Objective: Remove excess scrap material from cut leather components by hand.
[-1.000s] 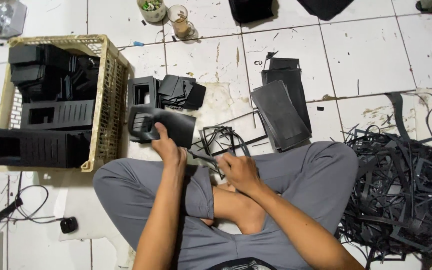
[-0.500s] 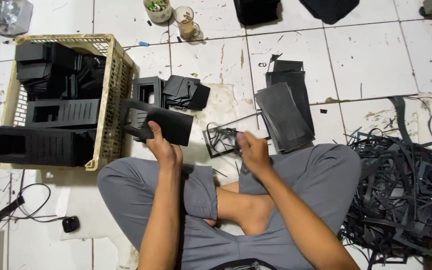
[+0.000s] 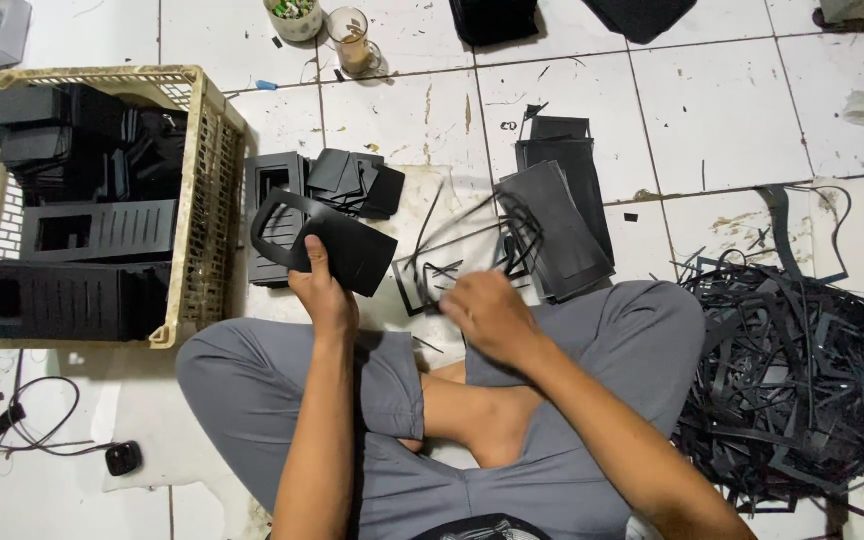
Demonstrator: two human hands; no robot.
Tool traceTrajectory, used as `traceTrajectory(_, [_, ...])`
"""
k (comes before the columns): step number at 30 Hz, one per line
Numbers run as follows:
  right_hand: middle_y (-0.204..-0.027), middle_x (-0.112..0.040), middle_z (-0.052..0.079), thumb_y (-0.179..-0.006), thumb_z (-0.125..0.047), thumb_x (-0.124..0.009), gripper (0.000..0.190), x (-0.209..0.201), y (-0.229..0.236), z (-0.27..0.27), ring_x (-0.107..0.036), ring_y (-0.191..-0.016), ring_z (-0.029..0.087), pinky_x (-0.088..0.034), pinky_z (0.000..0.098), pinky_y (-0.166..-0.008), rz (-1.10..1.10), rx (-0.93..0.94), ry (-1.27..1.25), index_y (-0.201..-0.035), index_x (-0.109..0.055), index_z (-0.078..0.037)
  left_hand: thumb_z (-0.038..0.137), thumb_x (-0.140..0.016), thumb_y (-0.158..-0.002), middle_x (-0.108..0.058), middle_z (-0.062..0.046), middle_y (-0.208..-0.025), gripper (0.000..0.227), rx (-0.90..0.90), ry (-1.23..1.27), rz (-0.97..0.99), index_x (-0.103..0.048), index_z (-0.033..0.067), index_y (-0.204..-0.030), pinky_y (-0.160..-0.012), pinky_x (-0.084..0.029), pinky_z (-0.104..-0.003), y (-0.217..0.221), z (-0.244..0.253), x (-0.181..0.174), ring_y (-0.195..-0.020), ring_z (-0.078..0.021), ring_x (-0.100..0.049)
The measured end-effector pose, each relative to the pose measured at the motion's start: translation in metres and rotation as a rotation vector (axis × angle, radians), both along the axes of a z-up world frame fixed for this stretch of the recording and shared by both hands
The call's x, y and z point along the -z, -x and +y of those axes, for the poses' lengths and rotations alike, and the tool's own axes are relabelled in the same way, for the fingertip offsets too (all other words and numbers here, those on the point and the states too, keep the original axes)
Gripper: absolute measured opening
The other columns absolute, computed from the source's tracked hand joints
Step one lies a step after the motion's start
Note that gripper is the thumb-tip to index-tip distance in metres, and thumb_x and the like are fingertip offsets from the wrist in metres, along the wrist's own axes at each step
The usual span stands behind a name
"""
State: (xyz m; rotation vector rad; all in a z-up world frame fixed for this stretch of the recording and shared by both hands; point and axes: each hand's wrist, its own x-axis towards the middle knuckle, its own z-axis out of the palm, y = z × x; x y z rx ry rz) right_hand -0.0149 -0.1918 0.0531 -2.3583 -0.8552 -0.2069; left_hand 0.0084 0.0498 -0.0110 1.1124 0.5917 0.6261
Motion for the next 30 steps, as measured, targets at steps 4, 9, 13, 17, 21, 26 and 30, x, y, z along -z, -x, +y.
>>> traceTrajectory(4, [-0.121,-0.068,0.027,-0.101,-0.016,-0.056,0.028,0.0,0.022,-0.018,-0.064,-0.118,0.042,-0.045,0.0503,-0.106,0.306,-0.104,0.216,-0.113,-0.071,0.004,0.027,-0.069,-0.102,-0.072,-0.002,-0.091,0.017,0.027,-0.031,0.015,-0.072,0.0108,-0.102,-0.084,-0.061,-0.033,0.001,-0.011,-0.007,-0.086,-0.0081,-0.069])
traceTrajectory(9, [-0.127,-0.064,0.026,-0.094,-0.021,-0.069,0.031,0.011,0.007,-0.021,-0.061,-0.121,0.042,-0.047,0.0505,-0.101,0.223,0.406,0.091,-0.118,-0.071,-0.002,0.028,-0.071,-0.102,-0.063,0.002,-0.076,0.023,0.179,-0.245,0.138,-0.069,0.0118,-0.085,-0.073,-0.052,-0.031,0.011,-0.02,-0.017,-0.072,-0.0068,-0.057])
traceTrajectory(13, [-0.143,-0.047,0.037,-0.085,-0.021,-0.075,0.06,0.034,-0.007,-0.01,-0.051,-0.13,0.054,-0.044,0.0595,-0.104,0.391,0.505,0.159,-0.136,-0.058,0.004,0.029,-0.072,-0.102,-0.063,0.001,-0.074,0.024,0.227,-0.301,0.156,-0.069,0.0103,-0.086,-0.073,-0.051,-0.032,0.012,-0.028,-0.028,-0.072,-0.0069,-0.056])
traceTrajectory(17, [-0.156,-0.032,0.04,-0.095,-0.012,-0.06,0.05,0.035,-0.007,0.002,-0.031,-0.147,0.054,-0.031,0.0585,-0.118,0.558,0.187,0.296,-0.14,-0.054,0.011,0.03,-0.074,-0.1,-0.061,0.002,-0.073,0.026,0.272,-0.346,0.158,-0.068,0.0107,-0.084,-0.072,-0.05,-0.032,0.011,-0.033,-0.029,-0.072,-0.0076,-0.053])
traceTrajectory(21, [-0.152,-0.05,0.026,-0.094,-0.008,-0.055,0.045,0.059,0.001,-0.011,-0.043,-0.144,0.045,-0.033,0.0597,-0.115,0.397,0.05,0.317,-0.138,-0.06,-0.001,0.029,-0.073,-0.101,-0.058,0.004,-0.073,0.025,0.305,-0.345,0.193,-0.066,0.0128,-0.084,-0.071,-0.046,-0.029,0.012,-0.036,-0.035,-0.071,-0.0076,-0.05])
traceTrajectory(26, [-0.13,-0.064,0.02,-0.086,-0.027,-0.068,0.05,0.043,-0.034,-0.045,-0.058,-0.125,0.037,-0.044,0.053,-0.099,0.299,0.443,0.306,-0.131,-0.065,-0.006,0.03,-0.071,-0.103,-0.059,0.003,-0.071,0.027,0.341,-0.369,0.225,-0.066,0.0119,-0.083,-0.07,-0.046,-0.03,0.011,-0.037,-0.038,-0.07,-0.0084,-0.05])
traceTrajectory(30, [-0.158,-0.03,0.034,-0.077,-0.044,-0.08,0.095,0.041,-0.065,-0.064,-0.025,-0.146,0.055,-0.018,0.0754,-0.113,0.412,0.628,0.454,-0.15,-0.041,0.003,0.035,-0.069,-0.105,-0.06,0.002,-0.068,0.032,0.374,-0.403,0.249,-0.066,0.0123,-0.083,-0.069,-0.046,-0.03,0.009,-0.042,-0.042,-0.066,-0.008,-0.051])
